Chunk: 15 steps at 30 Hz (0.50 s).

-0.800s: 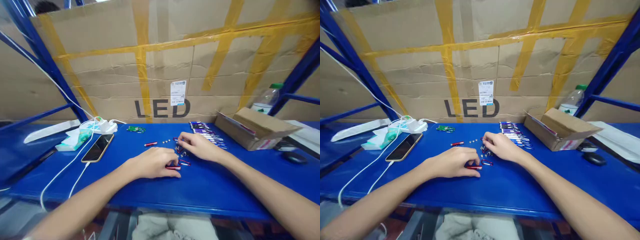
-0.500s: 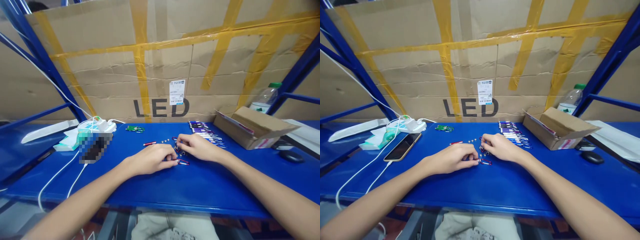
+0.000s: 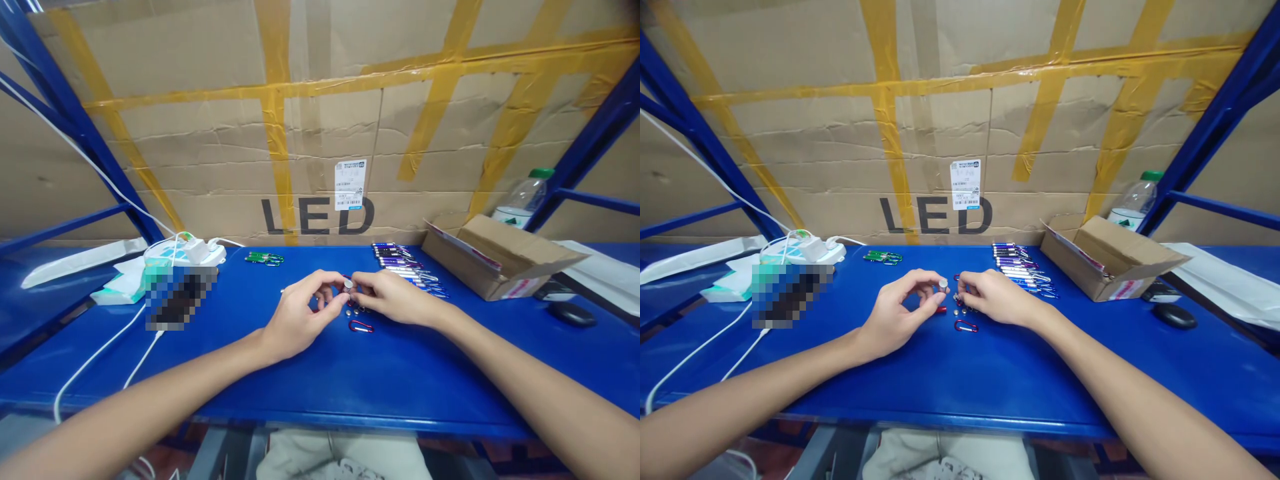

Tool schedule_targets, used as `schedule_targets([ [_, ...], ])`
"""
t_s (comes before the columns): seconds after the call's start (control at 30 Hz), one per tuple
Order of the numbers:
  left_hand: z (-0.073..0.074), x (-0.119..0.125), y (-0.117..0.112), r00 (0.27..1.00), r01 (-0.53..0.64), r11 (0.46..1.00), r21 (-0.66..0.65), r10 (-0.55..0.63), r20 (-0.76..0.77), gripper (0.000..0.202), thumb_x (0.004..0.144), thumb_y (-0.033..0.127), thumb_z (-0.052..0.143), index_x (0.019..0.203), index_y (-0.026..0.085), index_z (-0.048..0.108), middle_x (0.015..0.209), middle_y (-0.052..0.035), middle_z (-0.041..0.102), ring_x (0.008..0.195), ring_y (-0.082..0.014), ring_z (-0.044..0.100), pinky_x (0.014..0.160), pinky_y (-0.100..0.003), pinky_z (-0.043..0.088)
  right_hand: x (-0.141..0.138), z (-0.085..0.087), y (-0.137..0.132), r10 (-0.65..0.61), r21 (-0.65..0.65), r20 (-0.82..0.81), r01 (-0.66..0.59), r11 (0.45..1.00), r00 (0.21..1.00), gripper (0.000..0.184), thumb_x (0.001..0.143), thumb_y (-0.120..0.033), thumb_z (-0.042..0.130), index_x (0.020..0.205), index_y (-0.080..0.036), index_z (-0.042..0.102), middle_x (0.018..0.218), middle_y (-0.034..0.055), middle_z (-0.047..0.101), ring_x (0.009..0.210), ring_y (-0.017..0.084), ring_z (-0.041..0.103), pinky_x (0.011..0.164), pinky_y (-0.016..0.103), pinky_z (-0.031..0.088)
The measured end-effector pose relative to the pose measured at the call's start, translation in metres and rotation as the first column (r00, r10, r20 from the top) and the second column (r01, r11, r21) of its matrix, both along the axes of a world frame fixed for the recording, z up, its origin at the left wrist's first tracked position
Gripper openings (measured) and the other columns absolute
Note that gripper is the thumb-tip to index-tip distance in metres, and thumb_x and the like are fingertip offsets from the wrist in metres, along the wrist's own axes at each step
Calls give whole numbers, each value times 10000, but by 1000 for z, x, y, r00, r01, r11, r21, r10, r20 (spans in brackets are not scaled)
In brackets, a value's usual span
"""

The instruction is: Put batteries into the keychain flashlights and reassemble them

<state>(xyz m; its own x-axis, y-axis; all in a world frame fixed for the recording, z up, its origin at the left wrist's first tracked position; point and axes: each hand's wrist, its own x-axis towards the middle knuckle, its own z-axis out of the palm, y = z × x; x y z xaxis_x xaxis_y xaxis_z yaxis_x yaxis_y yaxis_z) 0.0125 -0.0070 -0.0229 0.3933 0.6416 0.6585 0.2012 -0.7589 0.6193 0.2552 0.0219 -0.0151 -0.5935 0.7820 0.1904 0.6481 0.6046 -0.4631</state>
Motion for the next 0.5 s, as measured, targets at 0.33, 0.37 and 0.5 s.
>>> schedule_targets([
  [0.33,-11,-15,-4,991,27,985,168,-4,-131,183,1049,264,699,1218,198,673,1010,-45,706,792,-149,590,758,-289,522,-4,3,-3,38,-39,24,-37,999,999,102,996,-241,601,936,-198,672,678,-34,605,599,141,509,630,262,323],
  [0.37,-9,-16,-4,992,31,985,170,-9,-128,160,1036,263,721,1175,200,671,1026,-47,712,815,-154,593,769,-291,520,-5,3,-4,48,-48,23,-47,998,999,98,988,-233,605,933,-197,679,679,-33,606,601,140,510,632,261,325],
  [0.5,-5,-19,-3,987,64,979,194,-34,-154,123,1012,221,753,1089,203,658,1040,-45,724,891,-168,609,810,-300,504,-7,6,-6,73,-64,28,-71,995,997,81,951,-204,632,941,-194,712,681,-32,609,606,142,506,631,261,326],
])
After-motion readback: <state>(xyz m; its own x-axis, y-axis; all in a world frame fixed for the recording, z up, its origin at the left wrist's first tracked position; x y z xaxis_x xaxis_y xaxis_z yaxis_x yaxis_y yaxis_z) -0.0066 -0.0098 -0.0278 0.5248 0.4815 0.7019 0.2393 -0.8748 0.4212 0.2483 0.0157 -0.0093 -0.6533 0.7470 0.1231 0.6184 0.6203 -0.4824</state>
